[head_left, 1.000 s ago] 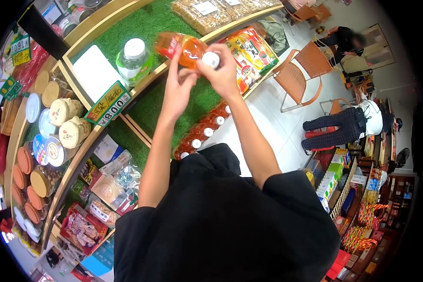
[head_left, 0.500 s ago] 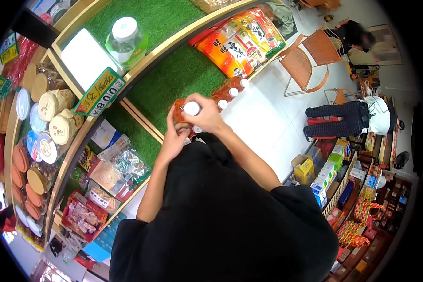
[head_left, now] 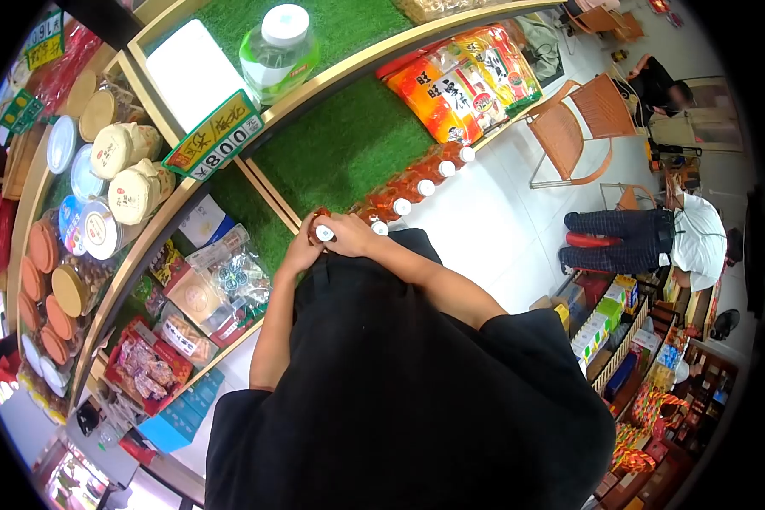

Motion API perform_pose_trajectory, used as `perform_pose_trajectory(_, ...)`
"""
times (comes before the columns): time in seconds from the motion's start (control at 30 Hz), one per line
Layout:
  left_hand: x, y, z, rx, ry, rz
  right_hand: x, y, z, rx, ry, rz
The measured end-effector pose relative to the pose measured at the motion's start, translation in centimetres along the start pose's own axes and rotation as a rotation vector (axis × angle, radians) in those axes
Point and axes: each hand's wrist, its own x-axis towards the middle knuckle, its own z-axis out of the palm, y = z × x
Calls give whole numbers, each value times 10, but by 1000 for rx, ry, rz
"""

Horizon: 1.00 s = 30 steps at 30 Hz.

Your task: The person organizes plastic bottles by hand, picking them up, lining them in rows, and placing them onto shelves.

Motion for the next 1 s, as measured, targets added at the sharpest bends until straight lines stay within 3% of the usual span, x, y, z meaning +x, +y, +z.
perform_pose_trajectory(0.13,8,5,7,-7,48,197,-13,1,-22,0,85,67)
perform_pose_trajectory(0.27,21,3,17,75,96,73,-41,14,-24,-129,276,50)
perform_pose_trajectory(0.4,31,-8,23,241,186,98,-64,20,-22,-156,413,45)
perform_pose_trajectory(0.67,58,-32,9,174,-10,-15,-100,25,-21,-41,663,120)
perform_pose_trajectory(0.87,72,-62,-1,70,-111,-76,-169,69,18,125,1013,551)
perform_pose_trajectory(0.93,72,-70,-5,268,-62,240,-205,86,41,153,1089,727)
perform_pose_trajectory(1.0,64,-56,-6,77,-115,91,-241,119,95,241,1088,1062)
